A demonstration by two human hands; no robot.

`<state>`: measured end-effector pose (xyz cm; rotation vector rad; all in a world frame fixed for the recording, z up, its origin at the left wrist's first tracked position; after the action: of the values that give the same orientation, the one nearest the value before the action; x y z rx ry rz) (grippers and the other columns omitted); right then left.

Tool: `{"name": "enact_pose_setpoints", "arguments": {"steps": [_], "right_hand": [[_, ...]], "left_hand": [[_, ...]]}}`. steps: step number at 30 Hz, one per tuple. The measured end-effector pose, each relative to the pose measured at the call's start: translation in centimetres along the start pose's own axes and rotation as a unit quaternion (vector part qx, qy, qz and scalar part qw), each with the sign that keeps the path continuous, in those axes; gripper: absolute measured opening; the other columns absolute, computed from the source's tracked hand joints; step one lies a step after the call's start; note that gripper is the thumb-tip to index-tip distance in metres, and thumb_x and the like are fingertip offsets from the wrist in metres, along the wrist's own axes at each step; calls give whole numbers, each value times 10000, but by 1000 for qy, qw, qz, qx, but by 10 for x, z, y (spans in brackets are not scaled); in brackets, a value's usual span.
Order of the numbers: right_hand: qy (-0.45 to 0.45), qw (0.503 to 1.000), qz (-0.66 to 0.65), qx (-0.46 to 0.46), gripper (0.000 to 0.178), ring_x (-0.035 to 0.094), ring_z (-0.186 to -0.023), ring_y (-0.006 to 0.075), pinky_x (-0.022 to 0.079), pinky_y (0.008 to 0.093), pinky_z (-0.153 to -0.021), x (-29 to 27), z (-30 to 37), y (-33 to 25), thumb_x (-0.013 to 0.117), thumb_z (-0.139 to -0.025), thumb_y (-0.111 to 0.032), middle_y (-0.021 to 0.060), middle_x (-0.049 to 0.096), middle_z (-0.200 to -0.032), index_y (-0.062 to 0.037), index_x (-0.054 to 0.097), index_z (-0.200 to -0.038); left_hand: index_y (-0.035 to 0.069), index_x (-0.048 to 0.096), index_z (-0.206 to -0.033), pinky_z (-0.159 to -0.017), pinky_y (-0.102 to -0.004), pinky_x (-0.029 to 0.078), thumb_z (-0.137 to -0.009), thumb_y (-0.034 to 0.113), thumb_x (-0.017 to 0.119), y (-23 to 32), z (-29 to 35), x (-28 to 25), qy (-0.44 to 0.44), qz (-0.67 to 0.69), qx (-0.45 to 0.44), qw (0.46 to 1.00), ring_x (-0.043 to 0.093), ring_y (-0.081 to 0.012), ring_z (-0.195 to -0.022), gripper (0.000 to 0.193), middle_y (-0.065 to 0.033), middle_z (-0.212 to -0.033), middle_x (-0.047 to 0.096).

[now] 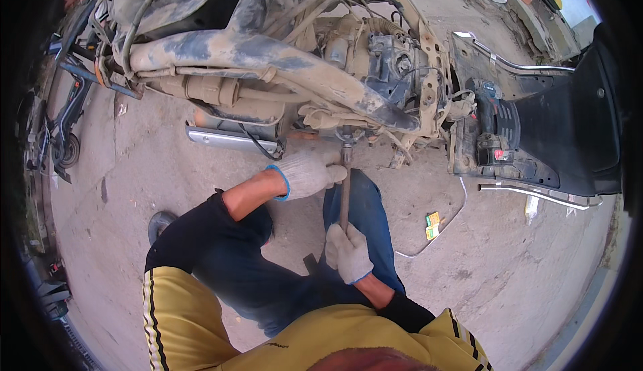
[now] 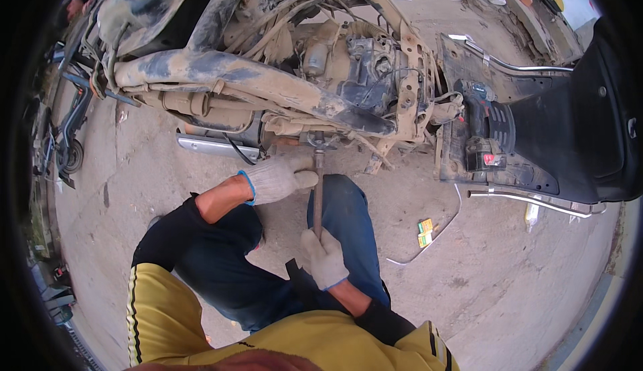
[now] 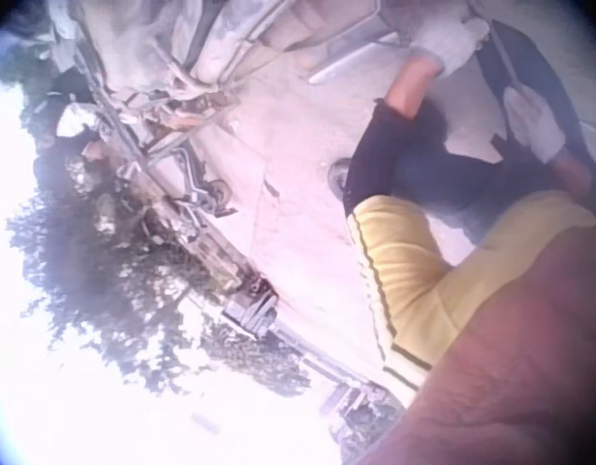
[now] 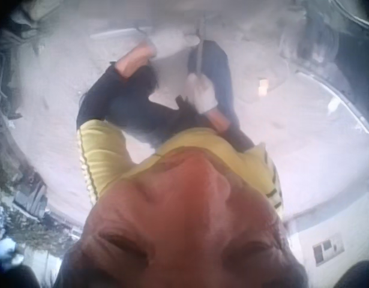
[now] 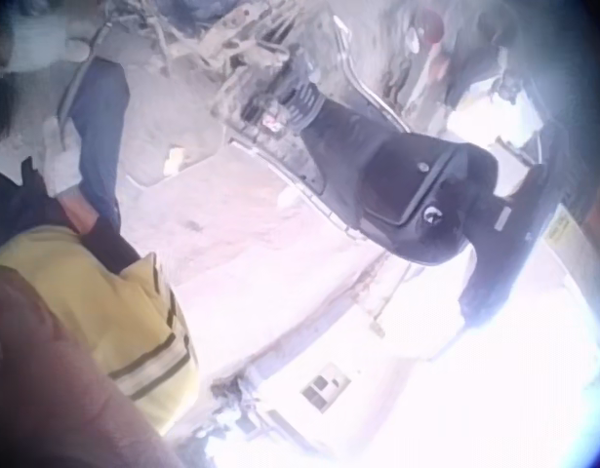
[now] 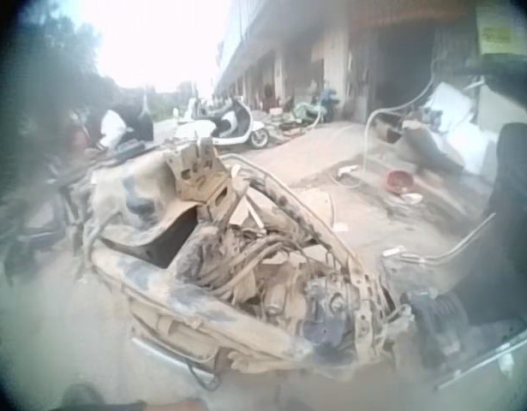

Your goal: The person kneels under a vehicle and uses a wrench and an impact wrench to loosen and remove bolts from the undercarriage. They then disconnect electrical connectors and remove a metal bracket from the vehicle frame.

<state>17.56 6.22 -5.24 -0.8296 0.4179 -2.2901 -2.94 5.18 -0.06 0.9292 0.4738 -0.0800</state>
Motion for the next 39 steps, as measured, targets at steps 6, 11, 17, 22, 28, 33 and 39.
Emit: {"name": "enact_pose_setpoints", "arguments": {"steps": [6,11,17,22,28,33,39], "right_hand": [[1,997,16,-79,194,406,-484,56,314,257,-447,10,-33,-33,607,-1083,-219,-71,440,-658,-114,550,-931],[-59,996,-6,-64,214,403,-478,67,315,272,-441,31,-50,-58,598,-1092,-264,-62,442,-655,-105,554,-955],[-46,997,-55,-39,180,420,-447,141,326,330,-401,44,-64,-87,544,-1103,-303,-14,429,-638,-150,491,-1024],[-43,998,-12,-36,134,414,-450,134,336,317,-392,40,-63,-104,508,-1100,-248,-15,435,-636,-194,498,-1222],[-43,995,43,-73,397,389,-451,110,333,295,-378,24,-62,-107,474,-1087,-192,-30,406,-634,-192,427,-1481],[-40,994,37,-93,413,381,-439,105,322,297,-367,23,-79,-108,493,-1080,-185,-38,404,-633,-185,428,-1488],[10,994,42,-99,347,416,-429,120,327,308,-374,23,-96,-99,529,-1075,-206,-18,444,-636,-181,481,-1418]], "left_hand": [[3,686,-1156,-887,-423,514,-1040,344,583,-5,-25,-10,121,35,37,991,687,-334,-990,375,-184,-1059,721],[-31,664,-1250,-886,-363,569,-1095,309,560,-15,-21,7,120,355,-86,923,712,-227,-973,388,-161,-1125,743],[-50,627,-1246,-816,-379,590,-1104,329,542,-14,-35,8,112,362,-102,920,709,-236,-912,414,-177,-1078,745],[-46,629,-1201,-791,-384,585,-1101,341,537,-10,-41,9,105,404,-117,901,707,-249,-894,411,-183,-1055,742],[-14,705,-1071,-775,-376,555,-1075,357,564,-18,-49,7,167,212,-77,960,670,-203,-888,397,-111,-966,717],[-14,714,-1054,-747,-372,527,-1065,336,575,-11,-50,1,184,261,-112,941,624,-186,-829,377,-80,-895,691],[-26,681,-1169,-827,-336,549,-1101,313,550,-42,-71,11,154,332,-89,927,671,-196,-901,370,-146,-1032,761]]}}
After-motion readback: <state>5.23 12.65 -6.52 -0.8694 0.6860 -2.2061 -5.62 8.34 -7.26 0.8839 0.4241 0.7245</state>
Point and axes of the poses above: each hand's wrist, its own z-axis away from the middle knuckle, its own x-axis out of the palm, y = z × x, the point moved 8 cm from there along -z, towards the middle knuckle
